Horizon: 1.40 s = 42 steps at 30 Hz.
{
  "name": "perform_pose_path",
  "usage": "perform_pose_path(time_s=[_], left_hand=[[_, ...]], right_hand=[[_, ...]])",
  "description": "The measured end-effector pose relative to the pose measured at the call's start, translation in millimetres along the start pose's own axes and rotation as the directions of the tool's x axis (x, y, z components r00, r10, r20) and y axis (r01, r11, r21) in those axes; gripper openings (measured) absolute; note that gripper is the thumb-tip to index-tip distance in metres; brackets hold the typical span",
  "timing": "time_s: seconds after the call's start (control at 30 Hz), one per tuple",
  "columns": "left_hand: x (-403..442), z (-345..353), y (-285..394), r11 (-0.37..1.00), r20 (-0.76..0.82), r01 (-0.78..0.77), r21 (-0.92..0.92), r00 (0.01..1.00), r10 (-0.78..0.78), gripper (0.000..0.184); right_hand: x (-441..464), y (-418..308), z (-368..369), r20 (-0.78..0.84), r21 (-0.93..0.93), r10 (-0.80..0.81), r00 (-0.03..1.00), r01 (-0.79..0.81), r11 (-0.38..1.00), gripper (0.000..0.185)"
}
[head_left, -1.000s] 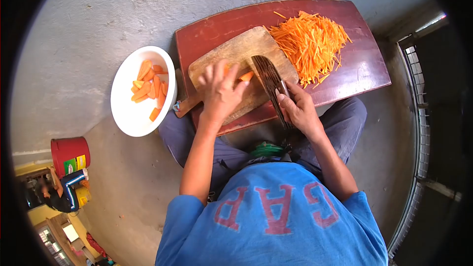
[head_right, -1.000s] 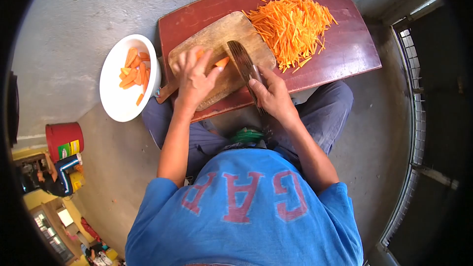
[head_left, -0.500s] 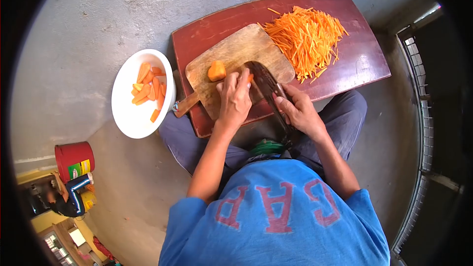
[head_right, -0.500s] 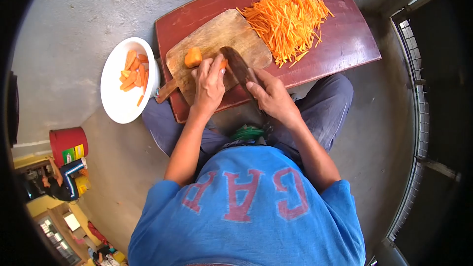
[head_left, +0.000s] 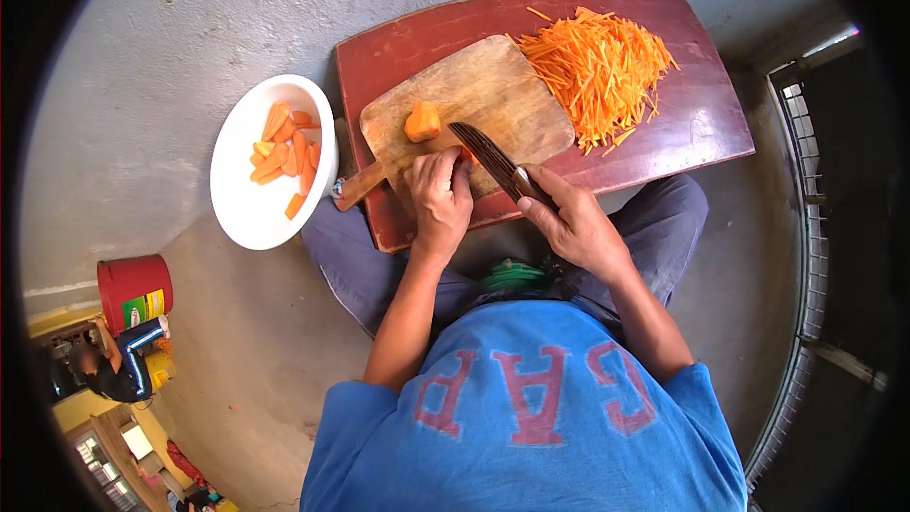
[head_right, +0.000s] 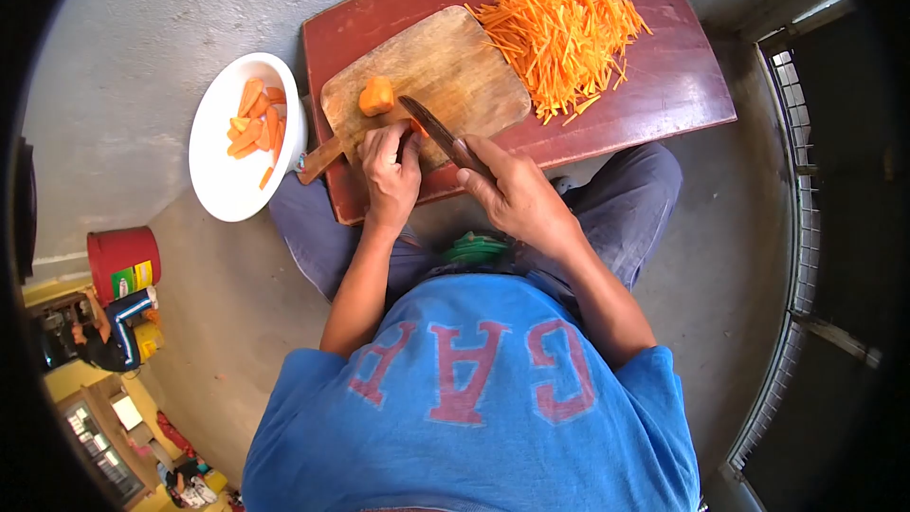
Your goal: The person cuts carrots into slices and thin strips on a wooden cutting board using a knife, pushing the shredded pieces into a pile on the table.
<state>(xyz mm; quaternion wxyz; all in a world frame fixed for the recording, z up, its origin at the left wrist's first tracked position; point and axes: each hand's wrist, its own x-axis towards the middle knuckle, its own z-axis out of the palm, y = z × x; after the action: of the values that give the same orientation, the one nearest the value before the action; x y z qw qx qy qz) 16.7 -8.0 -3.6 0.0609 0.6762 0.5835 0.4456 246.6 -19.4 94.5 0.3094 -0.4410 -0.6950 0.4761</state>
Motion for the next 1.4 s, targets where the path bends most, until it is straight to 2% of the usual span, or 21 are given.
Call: perform_pose_path(time_s=[0.1,0.43,0.67,0.77,0.87,0.97,1.07,1.17,1.4], left_hand=[[3,2,1,1.000,-0.041,-0.008,-0.017,0.999,0.008,0.017],[7,2,6,1.000,-0.024,0.009,0.030,1.000,-0.008,0.014],[5,7,-5,0.999,-0.034,-0.016,0.040,0.999,0.017,0.018],[5,7,-4,0.999,-0.041,-0.019,0.035,0.999,0.021,0.019],[3,9,-6,0.999,-0.063,-0.025,0.039,0.998,0.027,0.019],[6,9,-1,0.999,-0.057,-0.014,0.048,0.998,0.017,0.019],[5,4,2,0.998,-0.038,-0.011,0.054,0.999,0.013,0.018],[6,5,1,0.998,-0.043,-0.018,0.059,0.999,0.021,0.018],[6,3,2,0.998,-0.025,0.014,0.055,1.000,-0.013,0.014]], right_hand=[[0,0,-2,0.008,-0.045,-0.023,1.000,0.023,0.999,0.034],[-3,-14,-1,0.021,-0.139,0.028,0.999,-0.025,0.990,0.030],[3,-11,7,0.031,-0.219,0.005,1.000,0.002,0.976,0.027],[12,-3,7,0.121,-0.267,0.115,0.986,-0.079,0.960,0.030],[15,5,-3,0.115,-0.208,0.070,0.991,-0.044,0.977,0.029],[11,-11,-6,0.002,-0.167,0.080,0.997,-0.078,0.983,0.024],[10,-19,-8,-0.005,-0.142,0.032,0.999,-0.032,0.989,0.024],[7,-8,-5,0.014,-0.145,0.039,0.999,-0.037,0.989,0.029],[8,-21,-6,0.044,-0.153,0.079,0.996,-0.071,0.986,0.029]])
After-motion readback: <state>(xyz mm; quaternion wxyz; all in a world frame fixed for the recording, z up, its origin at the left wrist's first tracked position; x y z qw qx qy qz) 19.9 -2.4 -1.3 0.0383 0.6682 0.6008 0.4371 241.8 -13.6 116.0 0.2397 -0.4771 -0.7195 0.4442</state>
